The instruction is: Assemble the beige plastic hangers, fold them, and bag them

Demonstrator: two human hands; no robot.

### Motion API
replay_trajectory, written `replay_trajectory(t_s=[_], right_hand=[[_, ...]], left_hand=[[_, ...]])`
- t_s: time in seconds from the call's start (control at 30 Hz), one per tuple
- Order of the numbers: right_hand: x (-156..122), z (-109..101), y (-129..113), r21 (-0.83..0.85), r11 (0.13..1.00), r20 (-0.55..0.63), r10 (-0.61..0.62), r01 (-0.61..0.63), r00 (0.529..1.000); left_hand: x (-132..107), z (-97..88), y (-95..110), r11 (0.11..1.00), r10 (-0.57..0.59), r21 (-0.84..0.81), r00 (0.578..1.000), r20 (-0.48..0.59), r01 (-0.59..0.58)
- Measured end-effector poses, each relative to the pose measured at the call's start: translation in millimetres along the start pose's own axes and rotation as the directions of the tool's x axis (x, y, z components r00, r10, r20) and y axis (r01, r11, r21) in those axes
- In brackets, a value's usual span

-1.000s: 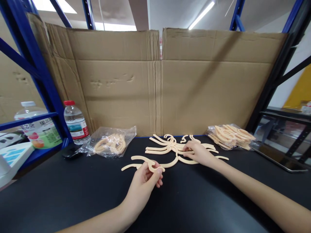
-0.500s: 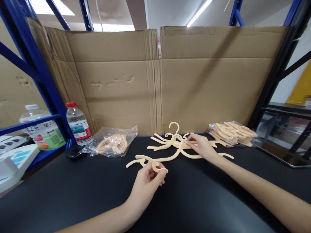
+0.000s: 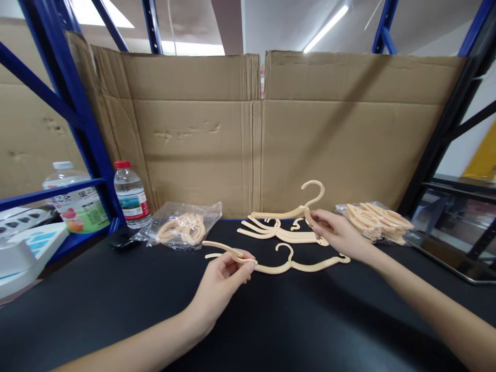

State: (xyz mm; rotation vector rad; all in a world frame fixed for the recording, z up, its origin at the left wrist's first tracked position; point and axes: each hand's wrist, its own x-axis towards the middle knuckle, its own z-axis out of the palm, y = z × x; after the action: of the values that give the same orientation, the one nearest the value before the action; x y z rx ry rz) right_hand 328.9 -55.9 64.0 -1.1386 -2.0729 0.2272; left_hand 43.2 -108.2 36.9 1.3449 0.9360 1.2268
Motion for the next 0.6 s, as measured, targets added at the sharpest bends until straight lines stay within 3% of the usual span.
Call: replay_trajectory(t_s=[0.07,0.23,0.4,0.6], right_hand=[[-9.0,-1.6,-12.4,0.051,0.999,0.072,0.009,-0.012,0.997],[-26.3,9.1,-32.1,0.010,1.000,0.043,0.005,-0.005,0.999],[-33.1,16.3,-34.5,-0.048,0.996,-0.005,-0.079,0.078,0.997],[-36.2,14.3,-32.4,-0.082,0.990,-0.021,-0.113,0.110,0.993]], left_hand=[[2.3,-8.9,3.9,1.000,0.020,-0.002,1.000,-0.011,-0.020],[5.7,-21.4,2.5,0.984,0.009,-0.179,0.999,0.047,-0.001],[2.1,-19.6,5.3,0.930,-0.084,-0.347,0.989,0.122,0.122],[-0.1,-15.7,11.3,0.903,-0.098,-0.393,0.974,0.205,0.174]])
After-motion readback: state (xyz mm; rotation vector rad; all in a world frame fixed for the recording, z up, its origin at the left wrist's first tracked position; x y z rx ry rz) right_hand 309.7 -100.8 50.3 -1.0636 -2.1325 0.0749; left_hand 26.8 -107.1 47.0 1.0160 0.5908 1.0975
